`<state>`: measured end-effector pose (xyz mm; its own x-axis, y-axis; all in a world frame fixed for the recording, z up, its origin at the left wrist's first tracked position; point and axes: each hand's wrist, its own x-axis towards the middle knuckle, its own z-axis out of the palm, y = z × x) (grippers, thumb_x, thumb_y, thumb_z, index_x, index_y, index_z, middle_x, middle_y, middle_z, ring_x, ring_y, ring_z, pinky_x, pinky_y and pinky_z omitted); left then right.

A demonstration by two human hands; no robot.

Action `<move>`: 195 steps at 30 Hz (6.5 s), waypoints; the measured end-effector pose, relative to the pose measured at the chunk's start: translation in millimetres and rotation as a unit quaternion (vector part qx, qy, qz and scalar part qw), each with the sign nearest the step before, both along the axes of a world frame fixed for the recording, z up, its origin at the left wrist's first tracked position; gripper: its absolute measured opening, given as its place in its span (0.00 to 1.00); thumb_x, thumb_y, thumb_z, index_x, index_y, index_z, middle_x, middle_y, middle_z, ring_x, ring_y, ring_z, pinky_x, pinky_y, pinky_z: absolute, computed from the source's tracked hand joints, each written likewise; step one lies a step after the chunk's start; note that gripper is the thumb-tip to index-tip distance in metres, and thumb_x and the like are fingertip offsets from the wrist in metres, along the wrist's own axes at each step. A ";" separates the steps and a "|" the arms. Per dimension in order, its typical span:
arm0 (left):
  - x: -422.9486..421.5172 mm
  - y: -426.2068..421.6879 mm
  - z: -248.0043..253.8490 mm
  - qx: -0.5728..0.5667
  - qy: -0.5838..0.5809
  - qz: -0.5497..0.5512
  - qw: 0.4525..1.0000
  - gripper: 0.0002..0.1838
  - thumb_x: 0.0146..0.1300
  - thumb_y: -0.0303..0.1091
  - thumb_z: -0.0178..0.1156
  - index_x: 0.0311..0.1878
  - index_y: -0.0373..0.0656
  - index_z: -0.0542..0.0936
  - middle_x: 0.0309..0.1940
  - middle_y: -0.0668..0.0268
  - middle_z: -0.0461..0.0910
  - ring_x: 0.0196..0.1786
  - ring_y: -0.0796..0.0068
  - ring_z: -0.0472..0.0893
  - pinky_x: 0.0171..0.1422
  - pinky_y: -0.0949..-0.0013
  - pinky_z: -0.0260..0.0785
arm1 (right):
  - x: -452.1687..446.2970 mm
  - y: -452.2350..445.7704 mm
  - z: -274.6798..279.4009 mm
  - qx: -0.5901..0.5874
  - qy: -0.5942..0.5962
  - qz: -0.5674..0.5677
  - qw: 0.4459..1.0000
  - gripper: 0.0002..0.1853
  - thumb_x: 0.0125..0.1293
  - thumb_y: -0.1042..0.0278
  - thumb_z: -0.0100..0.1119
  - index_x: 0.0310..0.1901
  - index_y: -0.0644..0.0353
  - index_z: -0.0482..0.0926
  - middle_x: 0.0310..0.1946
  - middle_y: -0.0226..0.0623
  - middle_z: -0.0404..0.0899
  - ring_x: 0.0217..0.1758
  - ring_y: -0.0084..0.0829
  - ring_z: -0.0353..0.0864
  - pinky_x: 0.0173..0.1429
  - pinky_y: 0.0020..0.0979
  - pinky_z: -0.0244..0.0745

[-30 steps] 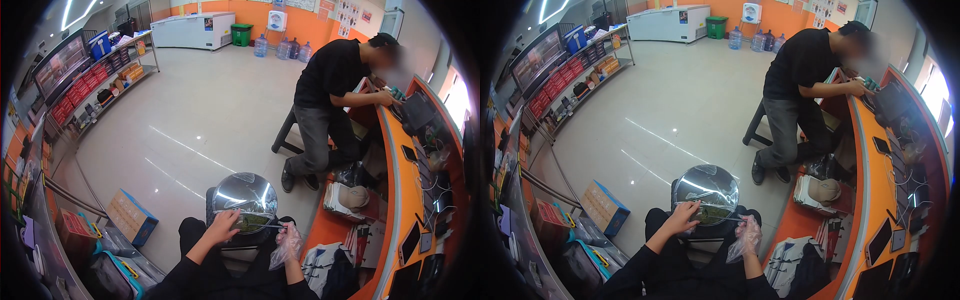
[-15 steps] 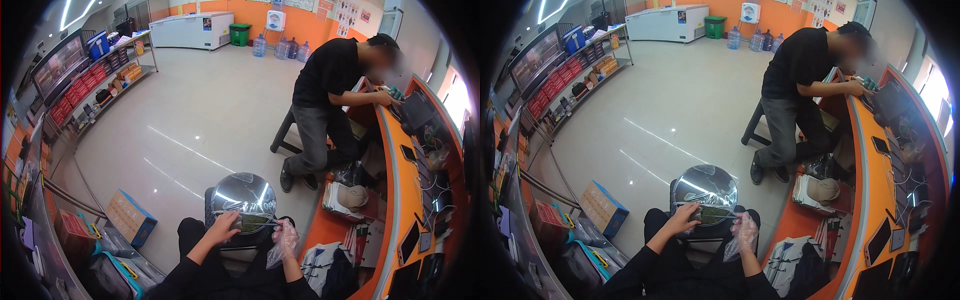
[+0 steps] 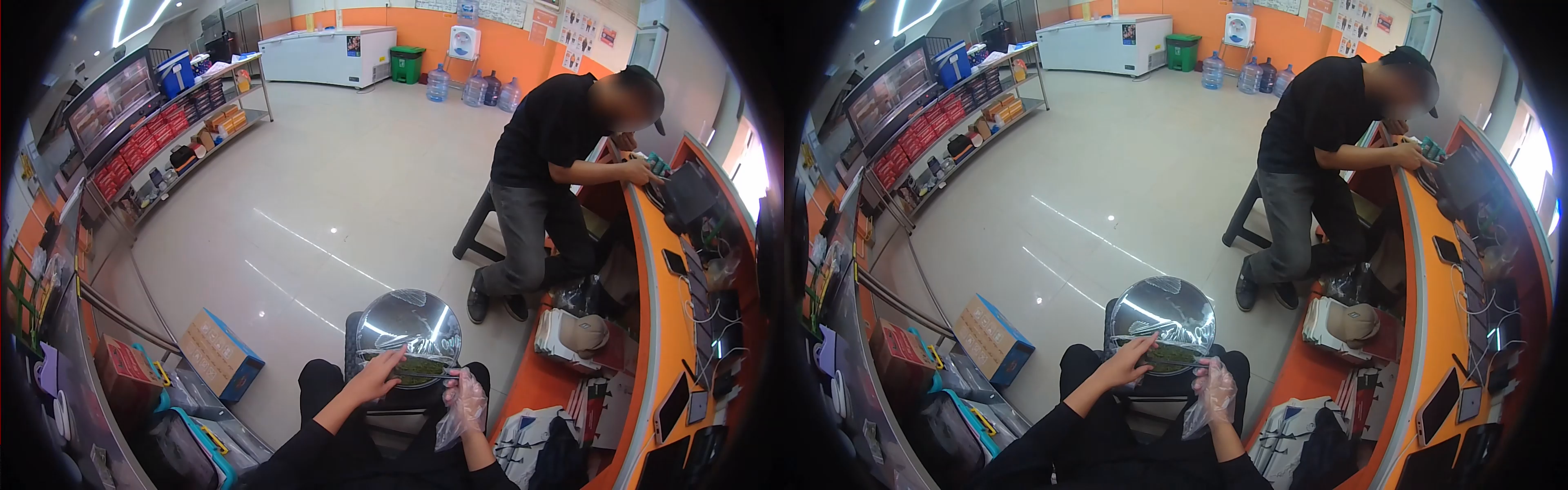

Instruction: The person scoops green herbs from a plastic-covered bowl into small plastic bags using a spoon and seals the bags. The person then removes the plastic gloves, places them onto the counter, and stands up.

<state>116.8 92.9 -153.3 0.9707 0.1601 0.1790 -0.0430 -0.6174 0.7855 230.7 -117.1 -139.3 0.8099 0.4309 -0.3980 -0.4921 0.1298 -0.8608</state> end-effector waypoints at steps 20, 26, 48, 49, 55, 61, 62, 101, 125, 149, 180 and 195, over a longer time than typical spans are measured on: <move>-22.5 -2.9 44.3 0.194 -0.020 0.114 0.974 0.44 0.42 0.43 0.74 0.65 0.43 0.68 0.55 0.57 0.71 0.63 0.55 0.67 0.70 0.53 0.55 | 5.7 -15.4 -38.4 0.089 0.107 -0.007 0.990 0.19 0.74 0.53 0.52 0.51 0.62 0.75 0.31 0.31 0.76 0.20 0.24 0.72 0.21 0.24 0.66; -20.4 -2.3 37.1 0.209 0.009 0.111 0.971 0.38 0.42 0.43 0.74 0.59 0.43 0.72 0.52 0.59 0.74 0.60 0.57 0.70 0.69 0.55 0.56 | 2.7 -14.7 -17.0 0.066 0.095 -0.021 0.993 0.20 0.73 0.47 0.51 0.48 0.59 0.75 0.26 0.29 0.73 0.18 0.20 0.68 0.22 0.23 0.63; -4.8 -13.2 20.7 -0.033 -0.072 0.170 0.982 0.23 0.49 0.39 0.74 0.47 0.43 0.78 0.37 0.60 0.83 0.40 0.62 0.84 0.47 0.66 0.75 | -25.2 -2.1 113.1 -0.065 -0.598 0.278 0.749 0.10 0.63 0.68 0.60 0.47 0.50 0.80 0.39 0.36 0.83 0.35 0.40 0.83 0.37 0.38 0.78; -5.7 -14.2 20.2 -0.041 -0.064 0.177 0.981 0.23 0.49 0.39 0.74 0.47 0.43 0.78 0.37 0.61 0.83 0.40 0.63 0.84 0.47 0.67 0.75 | -23.0 -1.7 115.4 -0.062 -0.603 0.264 0.750 0.11 0.62 0.68 0.60 0.47 0.50 0.80 0.39 0.36 0.83 0.35 0.39 0.83 0.37 0.37 0.79; -7.0 -13.2 18.7 -0.113 -0.050 0.205 0.971 0.21 0.51 0.40 0.74 0.45 0.43 0.78 0.34 0.63 0.83 0.37 0.69 0.84 0.45 0.69 0.75 | -24.8 2.9 125.6 -0.072 -0.651 0.298 0.694 0.12 0.60 0.71 0.64 0.46 0.51 0.80 0.34 0.35 0.83 0.32 0.37 0.84 0.34 0.35 0.79; -8.3 -12.7 18.5 -0.158 -0.008 0.213 0.964 0.21 0.51 0.40 0.74 0.44 0.43 0.77 0.32 0.63 0.83 0.36 0.73 0.84 0.45 0.70 0.75 | -33.2 3.2 135.7 -0.059 -0.674 0.326 0.660 0.13 0.58 0.71 0.64 0.46 0.50 0.79 0.33 0.32 0.82 0.32 0.34 0.84 0.33 0.33 0.79; -8.5 -12.7 18.5 -0.158 -0.003 0.214 0.964 0.21 0.51 0.40 0.74 0.44 0.43 0.77 0.32 0.64 0.83 0.36 0.73 0.84 0.45 0.70 0.75 | -29.6 2.4 124.9 -0.053 -0.661 0.298 0.687 0.16 0.56 0.71 0.65 0.47 0.50 0.79 0.33 0.32 0.82 0.31 0.34 0.84 0.33 0.32 0.79; -1.7 -15.9 13.9 -0.151 -0.005 0.235 0.960 0.30 0.50 0.46 0.76 0.50 0.44 0.73 0.32 0.61 0.83 0.36 0.70 0.84 0.42 0.68 0.75 | -31.1 -11.2 119.9 -0.024 -0.669 0.233 0.705 0.11 0.64 0.71 0.60 0.48 0.51 0.79 0.35 0.38 0.83 0.32 0.37 0.84 0.36 0.33 0.79; -70.4 -42.1 18.6 -0.483 -0.110 0.229 0.838 0.28 0.60 0.19 0.52 0.64 0.42 0.59 0.50 0.63 0.69 0.56 0.74 0.72 0.61 0.69 0.67 | -17.7 -8.6 59.0 -0.074 -0.264 0.153 0.949 0.12 0.75 0.67 0.49 0.51 0.65 0.76 0.28 0.32 0.79 0.27 0.18 0.77 0.33 0.21 0.74; -84.6 -87.2 106.3 -0.441 -0.131 0.233 0.857 0.06 0.68 0.27 0.60 0.44 0.34 0.79 0.37 0.63 0.84 0.42 0.78 0.83 0.51 0.76 0.74 | -70.0 3.4 116.2 -0.063 -0.417 0.149 0.895 0.05 0.65 0.70 0.62 0.34 0.62 0.82 0.31 0.36 0.82 0.34 0.28 0.81 0.41 0.28 0.75; -100.6 -92.7 134.7 -0.284 -0.115 0.254 0.917 0.08 0.67 0.33 0.62 0.41 0.37 0.79 0.33 0.72 0.79 0.39 0.85 0.75 0.48 0.76 0.68 | -93.8 -9.4 147.3 -0.037 -0.310 0.255 0.915 0.07 0.72 0.70 0.55 0.45 0.60 0.80 0.35 0.30 0.79 0.36 0.22 0.77 0.42 0.27 0.72; -119.6 -85.8 145.2 -0.222 -0.103 0.200 0.949 0.08 0.61 0.31 0.66 0.40 0.38 0.82 0.38 0.65 0.82 0.44 0.76 0.80 0.53 0.72 0.70 | -107.2 -3.1 170.6 -0.145 -0.635 0.296 0.699 0.08 0.68 0.72 0.56 0.47 0.58 0.79 0.42 0.36 0.79 0.43 0.36 0.78 0.45 0.38 0.73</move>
<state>-2.8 7.2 -8.1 0.7678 0.6127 0.1873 -0.0557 -0.2275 0.9722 123.5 -120.2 31.3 0.3041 0.8899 0.3401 0.7985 -0.0434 -0.6005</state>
